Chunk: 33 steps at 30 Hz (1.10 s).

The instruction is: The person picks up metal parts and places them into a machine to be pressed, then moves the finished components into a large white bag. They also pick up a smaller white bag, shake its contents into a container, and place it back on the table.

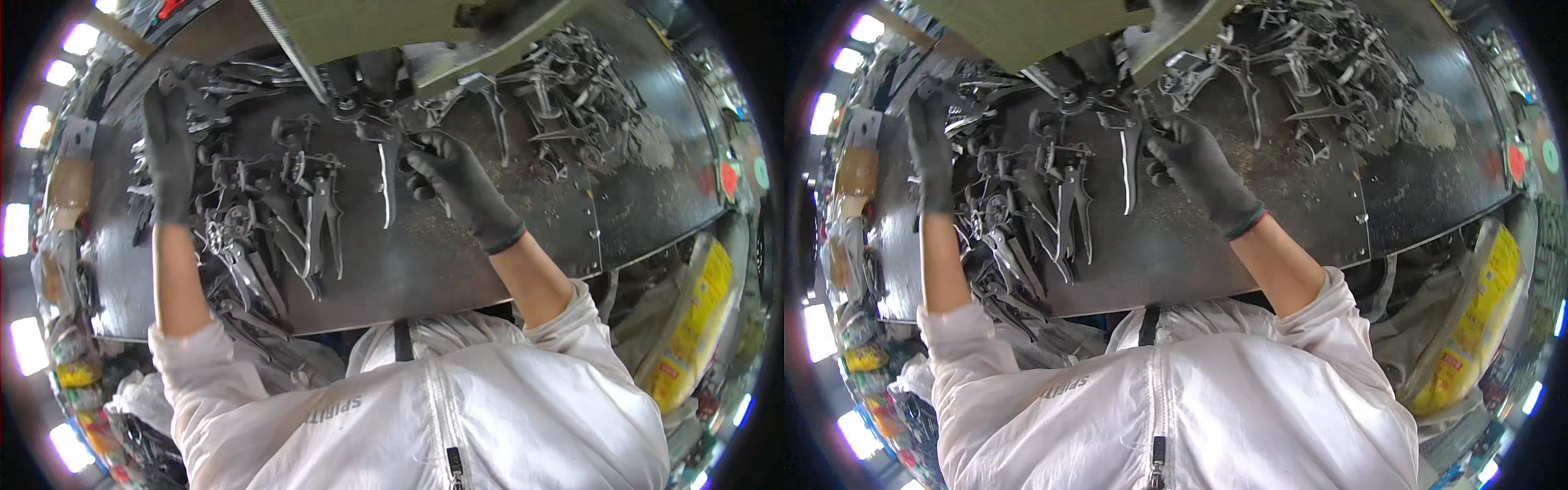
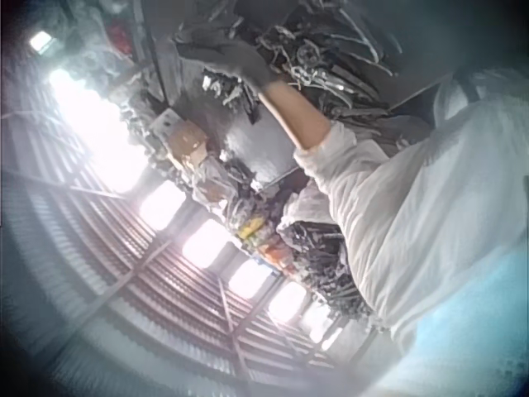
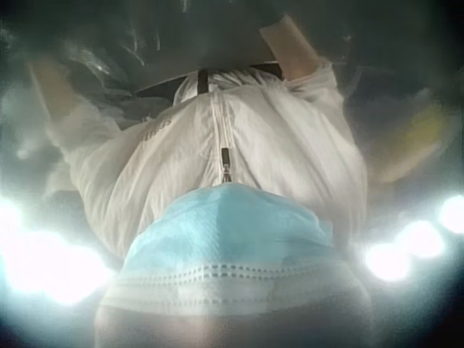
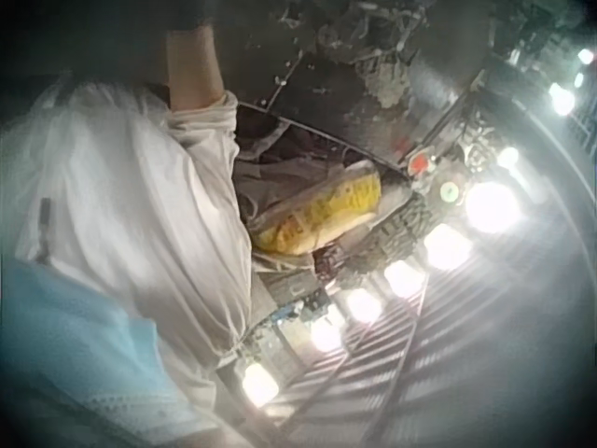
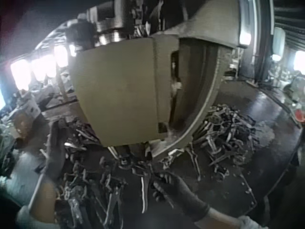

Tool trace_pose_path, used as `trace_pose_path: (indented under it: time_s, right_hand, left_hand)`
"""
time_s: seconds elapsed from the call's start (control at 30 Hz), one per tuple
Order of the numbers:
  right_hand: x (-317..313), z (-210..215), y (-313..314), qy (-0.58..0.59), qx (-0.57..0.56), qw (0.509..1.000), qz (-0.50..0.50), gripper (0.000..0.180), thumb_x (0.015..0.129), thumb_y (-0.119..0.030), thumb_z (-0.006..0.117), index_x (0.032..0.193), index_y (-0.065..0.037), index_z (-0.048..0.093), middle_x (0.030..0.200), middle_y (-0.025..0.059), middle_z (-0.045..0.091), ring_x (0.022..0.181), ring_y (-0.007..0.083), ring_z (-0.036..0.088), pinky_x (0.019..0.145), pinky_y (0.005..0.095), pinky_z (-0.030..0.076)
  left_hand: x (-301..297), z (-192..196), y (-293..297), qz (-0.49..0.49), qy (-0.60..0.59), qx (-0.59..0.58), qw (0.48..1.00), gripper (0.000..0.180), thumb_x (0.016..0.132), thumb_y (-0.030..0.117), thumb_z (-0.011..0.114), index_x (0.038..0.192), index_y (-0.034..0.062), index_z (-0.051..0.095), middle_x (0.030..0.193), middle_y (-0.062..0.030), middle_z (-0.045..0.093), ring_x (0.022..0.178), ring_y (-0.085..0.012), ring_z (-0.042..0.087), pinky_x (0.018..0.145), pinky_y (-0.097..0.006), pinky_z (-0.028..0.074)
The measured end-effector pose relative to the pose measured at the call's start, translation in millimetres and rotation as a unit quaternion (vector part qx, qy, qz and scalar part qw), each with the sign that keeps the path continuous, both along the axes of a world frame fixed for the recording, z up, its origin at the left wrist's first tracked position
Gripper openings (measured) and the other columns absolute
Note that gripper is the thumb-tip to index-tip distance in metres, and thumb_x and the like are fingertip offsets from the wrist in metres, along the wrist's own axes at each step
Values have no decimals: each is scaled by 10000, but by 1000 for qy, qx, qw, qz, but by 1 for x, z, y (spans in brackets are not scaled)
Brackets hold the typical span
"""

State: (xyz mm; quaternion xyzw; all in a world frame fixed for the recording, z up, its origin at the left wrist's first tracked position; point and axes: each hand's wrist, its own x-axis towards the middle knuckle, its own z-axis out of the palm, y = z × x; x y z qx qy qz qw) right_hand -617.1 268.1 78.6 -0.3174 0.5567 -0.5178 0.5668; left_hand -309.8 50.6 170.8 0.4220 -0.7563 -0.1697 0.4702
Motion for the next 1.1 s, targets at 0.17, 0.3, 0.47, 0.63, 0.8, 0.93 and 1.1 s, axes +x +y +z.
trace_pose_path:
  time_s: [0.17, 0.3, 0.47, 0.63, 0.8, 0.93, 1.1]
  right_hand:
    - [19, -13, -4, -26, 4, 999, -37, 306, 1009, -79, 652, 1289, 23, 582, 1038, 36, 651, 810, 92, 660, 691, 238, 561]
    - [-4, -4, 0, 274, -229, 931, 75, 392, 949, -183, 723, 1273, -7, 586, 1093, 142, 689, 1032, 236, 680, 899, 449, 573]
    - [-104, -31, -18, 748, 54, 639, -169, 405, 948, -255, 674, 1273, -46, 555, 1211, 213, 640, 1065, 380, 646, 909, 483, 558]
    - [-96, -4, -12, 333, -35, 926, -173, 388, 968, -89, 686, 1319, -29, 531, 1085, 157, 682, 790, 214, 706, 623, 346, 591]
    - [-30, 53, 2, 181, -28, 978, -96, 272, 1021, -117, 661, 1265, -8, 609, 933, 77, 683, 687, 92, 660, 576, 228, 565]
    - [4, 44, -3, -10, -45, 997, -56, 249, 1039, -144, 639, 1239, 4, 654, 917, 46, 693, 716, 81, 659, 596, 217, 544]
    - [-5, 30, -1, -7, -61, 996, -68, 251, 1033, -113, 624, 1262, -15, 650, 997, 47, 713, 815, 99, 682, 653, 250, 586]
  left_hand:
    - [-48, 0, 119, -212, -192, -83, 955, 449, 947, 266, 697, 1315, 21, 617, 1149, -178, 697, 1058, -329, 694, 927, -401, 555]
    - [-104, -24, 177, -330, -170, 73, 926, 521, 887, 131, 742, 1376, 20, 598, 1213, -201, 674, 1092, -368, 678, 945, -430, 551]
    - [-108, -85, 144, -141, -332, 116, 925, 208, 916, 140, 670, 1064, 0, 628, 1011, -253, 682, 943, -438, 679, 798, -481, 556]
    - [-82, -91, 113, -50, -300, 151, 941, 238, 971, 186, 627, 1053, -37, 617, 1002, -257, 694, 896, -447, 684, 789, -487, 548]
    - [-91, -87, 122, -190, 54, 406, 892, 442, 1058, 292, 555, 1310, -66, 609, 1080, -190, 678, 1075, -317, 640, 992, -409, 476]
    - [-88, -101, 109, -241, 7, 388, 890, 441, 1084, 329, 550, 1276, -59, 637, 1110, -134, 691, 1137, -239, 629, 995, -374, 483]
    - [-120, -61, 131, -215, 69, 437, 871, 406, 1088, 294, 555, 1238, -73, 637, 932, -82, 717, 836, -152, 696, 771, -312, 557]
